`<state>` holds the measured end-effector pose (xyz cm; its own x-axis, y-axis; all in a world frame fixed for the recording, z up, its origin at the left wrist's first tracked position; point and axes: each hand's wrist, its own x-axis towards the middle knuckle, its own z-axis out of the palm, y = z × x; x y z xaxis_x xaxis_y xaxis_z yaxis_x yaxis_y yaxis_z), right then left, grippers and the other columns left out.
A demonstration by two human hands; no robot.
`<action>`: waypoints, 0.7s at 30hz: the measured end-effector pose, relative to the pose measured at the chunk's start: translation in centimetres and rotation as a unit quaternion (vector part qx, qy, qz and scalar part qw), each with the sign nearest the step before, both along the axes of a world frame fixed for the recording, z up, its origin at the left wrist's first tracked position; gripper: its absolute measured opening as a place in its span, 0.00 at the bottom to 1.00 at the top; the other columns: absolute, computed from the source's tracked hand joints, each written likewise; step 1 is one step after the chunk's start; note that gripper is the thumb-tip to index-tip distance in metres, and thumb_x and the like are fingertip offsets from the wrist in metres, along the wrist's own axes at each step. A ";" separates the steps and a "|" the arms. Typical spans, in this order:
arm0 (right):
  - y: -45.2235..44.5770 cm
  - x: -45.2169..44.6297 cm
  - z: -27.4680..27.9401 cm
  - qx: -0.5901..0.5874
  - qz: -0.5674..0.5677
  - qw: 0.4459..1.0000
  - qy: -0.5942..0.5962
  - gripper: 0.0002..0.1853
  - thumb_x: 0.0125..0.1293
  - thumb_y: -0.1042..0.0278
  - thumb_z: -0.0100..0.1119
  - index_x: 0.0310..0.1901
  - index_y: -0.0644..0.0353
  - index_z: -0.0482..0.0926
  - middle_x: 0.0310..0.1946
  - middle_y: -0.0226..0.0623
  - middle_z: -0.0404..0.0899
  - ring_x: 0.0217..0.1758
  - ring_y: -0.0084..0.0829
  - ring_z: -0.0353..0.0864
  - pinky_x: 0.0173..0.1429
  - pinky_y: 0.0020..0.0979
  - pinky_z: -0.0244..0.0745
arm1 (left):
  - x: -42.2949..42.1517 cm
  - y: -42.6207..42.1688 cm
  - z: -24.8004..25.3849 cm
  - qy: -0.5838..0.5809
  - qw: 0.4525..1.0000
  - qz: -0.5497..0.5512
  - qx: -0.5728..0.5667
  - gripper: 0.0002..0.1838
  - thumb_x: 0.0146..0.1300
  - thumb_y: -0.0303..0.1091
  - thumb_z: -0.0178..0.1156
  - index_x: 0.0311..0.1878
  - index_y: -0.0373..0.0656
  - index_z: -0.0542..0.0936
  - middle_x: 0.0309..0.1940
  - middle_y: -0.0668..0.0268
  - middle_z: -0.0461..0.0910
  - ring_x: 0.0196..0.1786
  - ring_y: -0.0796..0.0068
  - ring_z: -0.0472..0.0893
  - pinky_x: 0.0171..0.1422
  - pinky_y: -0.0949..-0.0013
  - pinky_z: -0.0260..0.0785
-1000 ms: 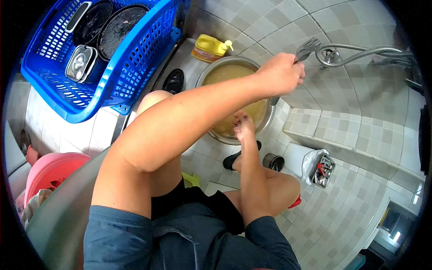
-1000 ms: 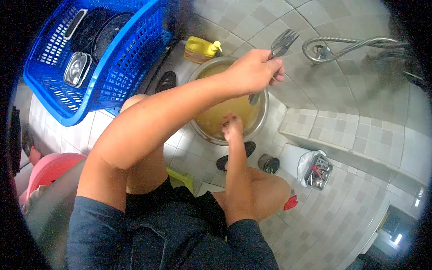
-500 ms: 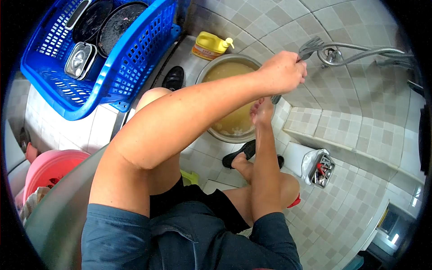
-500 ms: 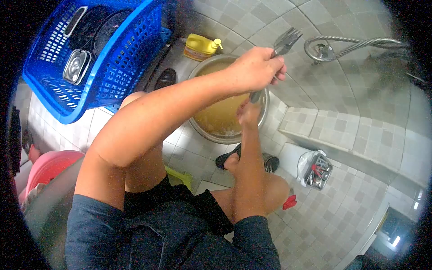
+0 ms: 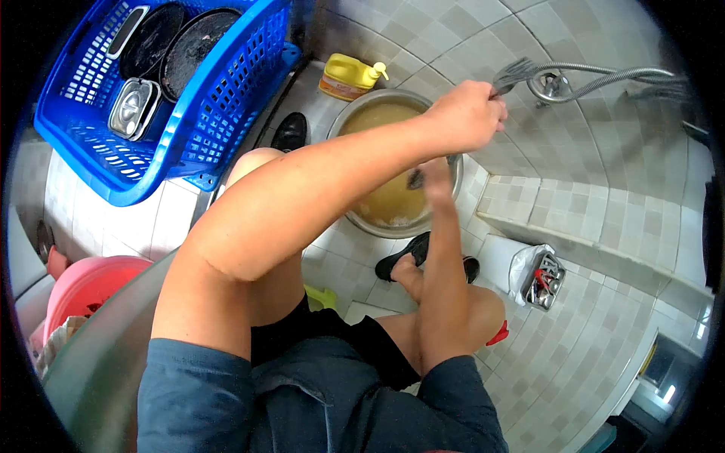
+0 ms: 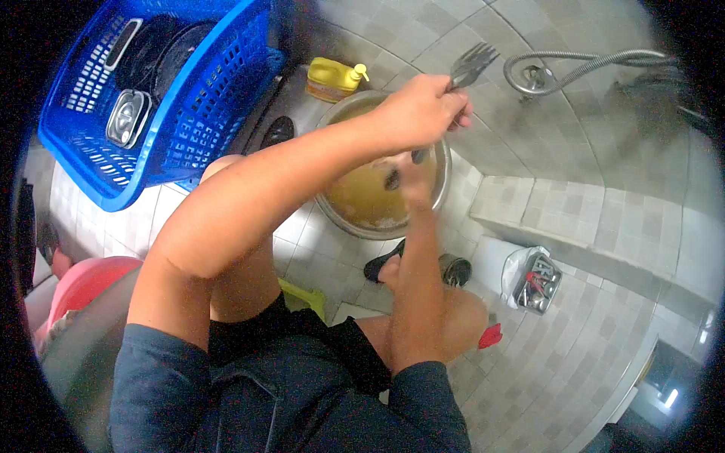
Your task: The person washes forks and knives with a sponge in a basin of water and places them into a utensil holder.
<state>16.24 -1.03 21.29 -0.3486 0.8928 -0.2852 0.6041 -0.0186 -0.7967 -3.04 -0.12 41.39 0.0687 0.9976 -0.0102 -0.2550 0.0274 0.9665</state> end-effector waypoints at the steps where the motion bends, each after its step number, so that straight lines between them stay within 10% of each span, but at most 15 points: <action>1: 0.0 1.5 -3.9 0.090 0.101 0.952 -0.274 0.17 0.76 0.61 0.47 0.53 0.64 0.80 0.46 0.37 0.83 0.52 0.36 0.81 0.59 0.38 0.73 | -0.3 -0.3 0.5 0.015 1.000 0.000 -0.009 0.14 0.69 0.37 0.52 0.44 0.36 0.81 0.36 0.59 0.86 0.42 0.65 0.86 0.50 0.62 0.75; 6: -3.9 -0.5 -2.5 -0.041 -0.211 0.966 0.146 0.17 0.72 0.62 0.55 0.56 0.62 0.80 0.55 0.47 0.82 0.55 0.43 0.81 0.65 0.42 0.69 | -1.4 -1.1 1.5 0.086 0.996 -0.011 0.000 0.14 0.68 0.35 0.52 0.44 0.35 0.81 0.36 0.58 0.87 0.42 0.66 0.86 0.49 0.63 0.75; 9: -3.4 1.6 -4.6 0.033 -0.029 0.986 -0.158 0.15 0.70 0.75 0.54 0.55 0.67 0.81 0.48 0.44 0.85 0.51 0.30 0.83 0.58 0.33 0.74 | -0.6 -0.5 1.0 0.055 0.998 -0.007 0.012 0.14 0.68 0.35 0.52 0.43 0.35 0.82 0.36 0.58 0.87 0.41 0.67 0.86 0.48 0.64 0.75; 11: -2.3 3.9 -10.0 0.141 -0.017 0.983 -0.118 0.12 0.70 0.74 0.55 0.50 0.68 0.83 0.43 0.46 0.86 0.46 0.33 0.85 0.57 0.34 0.76 | -0.5 -0.3 0.9 0.038 0.999 -0.003 -0.015 0.14 0.68 0.34 0.51 0.42 0.35 0.82 0.36 0.58 0.87 0.40 0.67 0.85 0.47 0.64 0.75; 13: -2.6 2.5 -5.8 0.010 -0.095 0.989 0.109 0.10 0.67 0.76 0.56 0.46 0.67 0.84 0.39 0.49 0.87 0.45 0.38 0.86 0.55 0.35 0.77 | -0.7 -0.6 1.1 0.048 0.999 -0.001 -0.002 0.14 0.68 0.35 0.51 0.42 0.35 0.82 0.36 0.59 0.87 0.39 0.67 0.85 0.46 0.64 0.75; 16: -1.5 2.1 1.1 0.083 0.029 0.985 -0.148 0.11 0.63 0.78 0.56 0.45 0.67 0.83 0.43 0.53 0.85 0.48 0.45 0.85 0.57 0.37 0.76 | -0.2 -0.5 0.7 0.048 0.999 0.000 0.002 0.14 0.68 0.35 0.51 0.41 0.35 0.81 0.34 0.59 0.86 0.38 0.67 0.84 0.45 0.63 0.74; 21: -0.3 2.3 9.3 0.229 0.106 0.961 -0.110 0.11 0.59 0.77 0.58 0.42 0.57 0.86 0.42 0.49 0.84 0.46 0.49 0.82 0.54 0.45 0.73 | -0.1 0.0 -0.2 0.074 0.997 0.002 0.033 0.15 0.68 0.37 0.51 0.38 0.35 0.81 0.30 0.59 0.84 0.35 0.67 0.82 0.43 0.62 0.73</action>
